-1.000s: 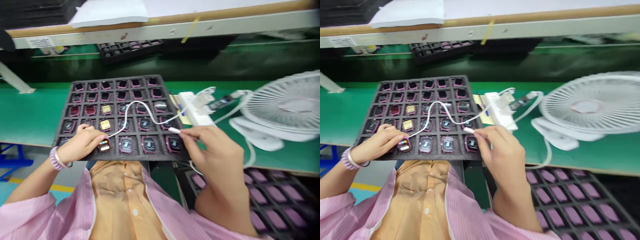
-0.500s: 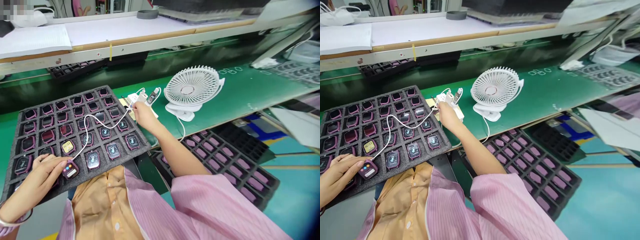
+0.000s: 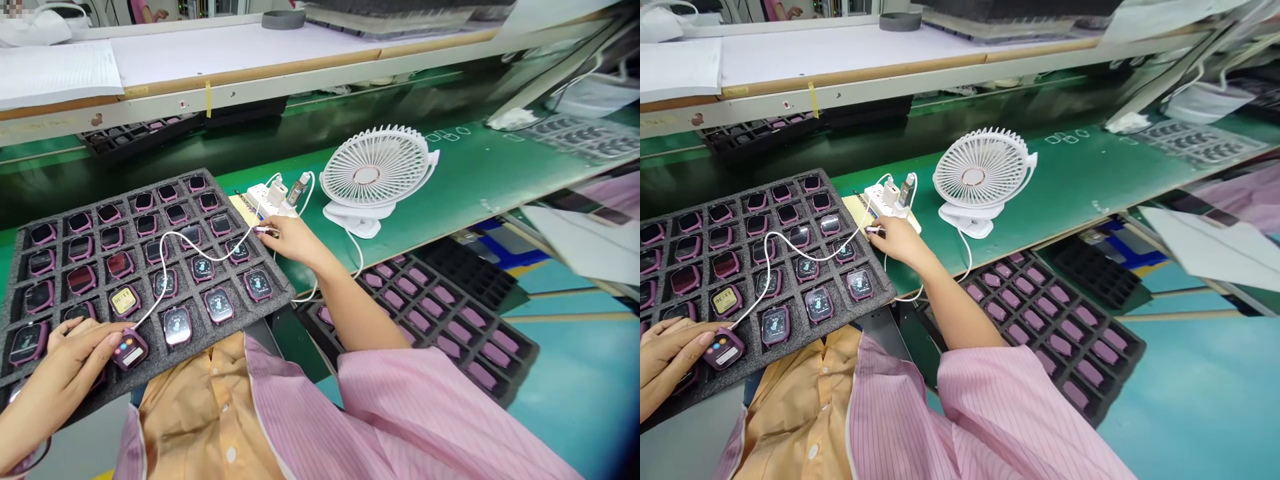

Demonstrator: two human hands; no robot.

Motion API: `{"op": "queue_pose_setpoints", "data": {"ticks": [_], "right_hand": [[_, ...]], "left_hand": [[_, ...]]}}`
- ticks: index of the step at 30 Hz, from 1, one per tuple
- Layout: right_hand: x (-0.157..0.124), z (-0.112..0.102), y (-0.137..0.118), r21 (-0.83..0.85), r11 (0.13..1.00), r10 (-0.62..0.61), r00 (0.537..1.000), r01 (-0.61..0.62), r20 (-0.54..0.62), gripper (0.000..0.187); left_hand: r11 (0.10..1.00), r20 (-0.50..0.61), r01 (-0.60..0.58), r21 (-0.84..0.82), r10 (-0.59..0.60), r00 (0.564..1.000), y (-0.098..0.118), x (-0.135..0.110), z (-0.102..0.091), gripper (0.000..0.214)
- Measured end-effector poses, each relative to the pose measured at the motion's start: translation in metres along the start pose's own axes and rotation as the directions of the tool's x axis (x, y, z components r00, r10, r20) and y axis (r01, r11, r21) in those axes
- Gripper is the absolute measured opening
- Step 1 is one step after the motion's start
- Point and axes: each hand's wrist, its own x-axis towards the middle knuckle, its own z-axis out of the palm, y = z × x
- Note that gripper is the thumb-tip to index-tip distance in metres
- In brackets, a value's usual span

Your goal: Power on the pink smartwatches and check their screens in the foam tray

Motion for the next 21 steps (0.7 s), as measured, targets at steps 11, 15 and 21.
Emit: {"op": "queue_pose_setpoints", "data": {"ticks": [11,15,21], "right_hand": [[-0.042,-0.003,0.031,0.809,0.535,0.125,0.97,-0.242,0.207,0.058],[-0.039,-0.004,0.029,0.787,0.6,0.105,0.99,-0.142,0.098,0.056],[-0.039,0.018,0.023,0.016,0.997,-0.077,0.981,0.081,-0.18,0.032]], "left_hand": [[0.997,-0.045,-0.059,0.047,0.061,0.997,-0.018,0.001,0.011,0.047],[0.998,-0.087,-0.055,0.011,0.056,0.995,-0.016,-0.001,0.015,0.039],[0.996,-0.075,-0.069,0.058,0.073,0.994,-0.017,-0.001,0.015,0.038]]}}
